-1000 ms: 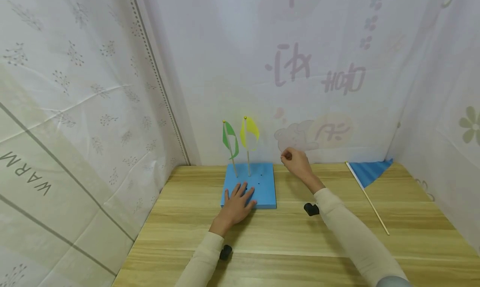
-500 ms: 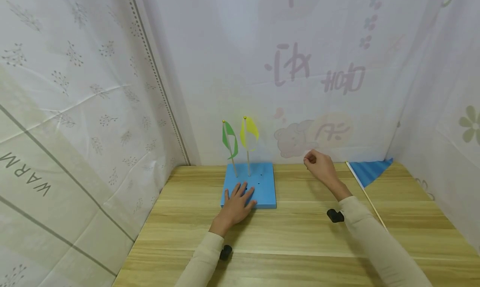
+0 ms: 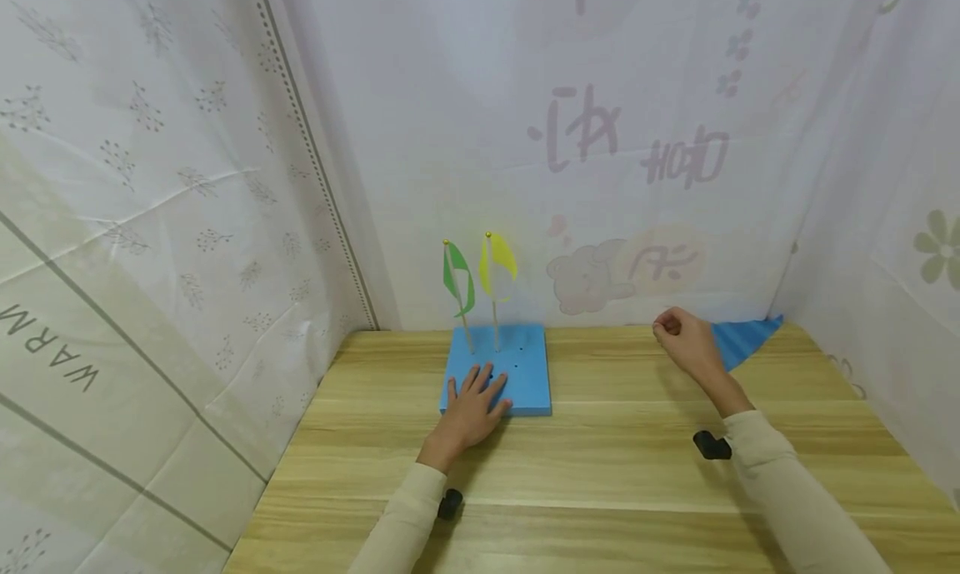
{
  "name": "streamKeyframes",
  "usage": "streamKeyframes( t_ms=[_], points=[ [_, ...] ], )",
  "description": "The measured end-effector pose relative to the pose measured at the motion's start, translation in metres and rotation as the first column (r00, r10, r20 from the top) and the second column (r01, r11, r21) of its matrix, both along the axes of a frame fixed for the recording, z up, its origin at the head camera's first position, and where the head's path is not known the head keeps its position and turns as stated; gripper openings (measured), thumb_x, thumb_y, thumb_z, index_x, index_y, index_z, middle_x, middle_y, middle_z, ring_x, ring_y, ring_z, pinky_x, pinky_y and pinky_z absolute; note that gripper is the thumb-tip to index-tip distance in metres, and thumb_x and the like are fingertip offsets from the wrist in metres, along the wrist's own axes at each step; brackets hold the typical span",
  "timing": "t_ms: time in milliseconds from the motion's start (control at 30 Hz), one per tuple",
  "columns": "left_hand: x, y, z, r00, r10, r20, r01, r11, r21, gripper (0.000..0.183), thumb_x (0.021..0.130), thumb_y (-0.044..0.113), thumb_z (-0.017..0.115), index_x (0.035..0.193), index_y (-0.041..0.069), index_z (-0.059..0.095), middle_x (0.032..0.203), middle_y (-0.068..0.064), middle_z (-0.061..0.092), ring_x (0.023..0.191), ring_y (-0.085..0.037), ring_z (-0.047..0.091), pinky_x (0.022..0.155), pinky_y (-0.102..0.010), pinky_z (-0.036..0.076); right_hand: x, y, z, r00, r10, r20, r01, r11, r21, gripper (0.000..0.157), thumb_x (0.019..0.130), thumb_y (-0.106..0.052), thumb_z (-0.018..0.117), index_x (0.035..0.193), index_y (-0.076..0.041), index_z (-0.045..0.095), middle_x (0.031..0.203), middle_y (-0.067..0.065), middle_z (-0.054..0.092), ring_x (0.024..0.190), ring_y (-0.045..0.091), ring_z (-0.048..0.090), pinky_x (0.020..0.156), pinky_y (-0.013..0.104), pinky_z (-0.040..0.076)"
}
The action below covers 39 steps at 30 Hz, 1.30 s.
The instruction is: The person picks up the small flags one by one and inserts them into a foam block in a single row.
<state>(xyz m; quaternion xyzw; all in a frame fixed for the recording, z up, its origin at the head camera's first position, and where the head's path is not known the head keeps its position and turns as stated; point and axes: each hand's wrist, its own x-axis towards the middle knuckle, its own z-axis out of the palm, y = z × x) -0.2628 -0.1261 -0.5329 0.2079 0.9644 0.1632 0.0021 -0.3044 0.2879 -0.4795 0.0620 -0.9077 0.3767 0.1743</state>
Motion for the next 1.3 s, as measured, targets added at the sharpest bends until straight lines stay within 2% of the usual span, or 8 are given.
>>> streamKeyframes(
  t_ms=[100,167,433,767,967,1167,1300],
  points=[
    [0.001,0.000,0.002,1.000,-0.005,-0.003,0.005,1.000,0.002,0.062,0.113,0.046,0.050,0.166,0.017,0.041,0.176,-0.017,0.027,0.164,-0.044,0.021,0.125,-0.079,0.011,0.001,0.014,-0.007,0.999,-0.029,-0.026,0.029,0.999,0.015,0.018,0.107,-0.015,0.062,0.110,0.000,0.070,0.094,0.018,0.074,0.075,0.015,0.066,0.062,0.027,0.052],
    [0.002,0.001,0.002,1.000,-0.008,-0.005,0.008,1.000,0.003,0.061,0.113,0.045,0.050,0.166,0.016,0.042,0.176,-0.018,0.028,0.163,-0.045,0.021,0.125,-0.079,0.011,0.004,0.023,-0.011,0.999,-0.038,-0.022,0.038,0.999,0.020,0.019,0.107,-0.016,0.061,0.110,0.000,0.070,0.094,0.018,0.074,0.074,0.015,0.066,0.059,0.026,0.051],
    [0.004,0.003,0.006,1.000,0.000,-0.004,-0.001,1.000,-0.011,0.060,0.113,0.045,0.050,0.165,0.017,0.043,0.175,-0.016,0.030,0.163,-0.043,0.024,0.124,-0.079,0.015,0.017,0.053,-0.023,0.994,-0.085,0.067,0.080,0.995,0.063,0.024,0.107,-0.019,0.059,0.116,0.001,0.070,0.104,0.021,0.074,0.089,0.031,0.070,0.066,0.029,0.051],
    [0.004,0.001,0.006,1.000,0.001,-0.009,-0.001,1.000,0.004,0.060,0.113,0.044,0.052,0.165,0.016,0.043,0.175,-0.017,0.030,0.163,-0.044,0.023,0.125,-0.079,0.013,0.032,0.083,-0.036,0.984,-0.119,0.129,0.099,0.984,0.150,0.024,0.103,-0.018,0.062,0.108,0.005,0.068,0.103,0.026,0.073,0.089,0.038,0.069,0.066,0.034,0.048],
    [0.004,0.000,0.007,1.000,0.000,0.006,0.000,1.000,0.002,0.060,0.113,0.044,0.051,0.165,0.016,0.043,0.175,-0.017,0.029,0.163,-0.044,0.022,0.125,-0.079,0.012,0.043,0.099,-0.037,0.959,-0.143,0.244,0.090,0.972,0.218,0.031,0.102,-0.024,0.065,0.103,0.007,0.065,0.095,0.026,0.070,0.081,0.035,0.066,0.061,0.036,0.047],
    [0.002,0.001,0.005,1.000,0.008,0.001,-0.008,1.000,-0.011,0.060,0.113,0.044,0.051,0.166,0.017,0.043,0.176,-0.016,0.029,0.164,-0.043,0.022,0.125,-0.079,0.013,0.052,0.104,-0.040,0.917,-0.105,0.385,0.024,0.977,0.211,0.041,0.104,-0.037,0.067,0.099,0.003,0.058,0.092,0.014,0.064,0.080,0.026,0.057,0.064,0.032,0.042],
    [0.003,0.001,0.006,1.000,0.003,-0.007,-0.003,1.000,-0.013,0.060,0.113,0.044,0.051,0.165,0.017,0.044,0.175,-0.017,0.030,0.163,-0.043,0.024,0.125,-0.079,0.014,0.053,0.104,-0.042,0.904,-0.115,0.413,0.019,0.973,0.228,0.040,0.102,-0.036,0.067,0.098,0.003,0.058,0.092,0.015,0.063,0.080,0.027,0.057,0.064,0.032,0.042]
  ],
)
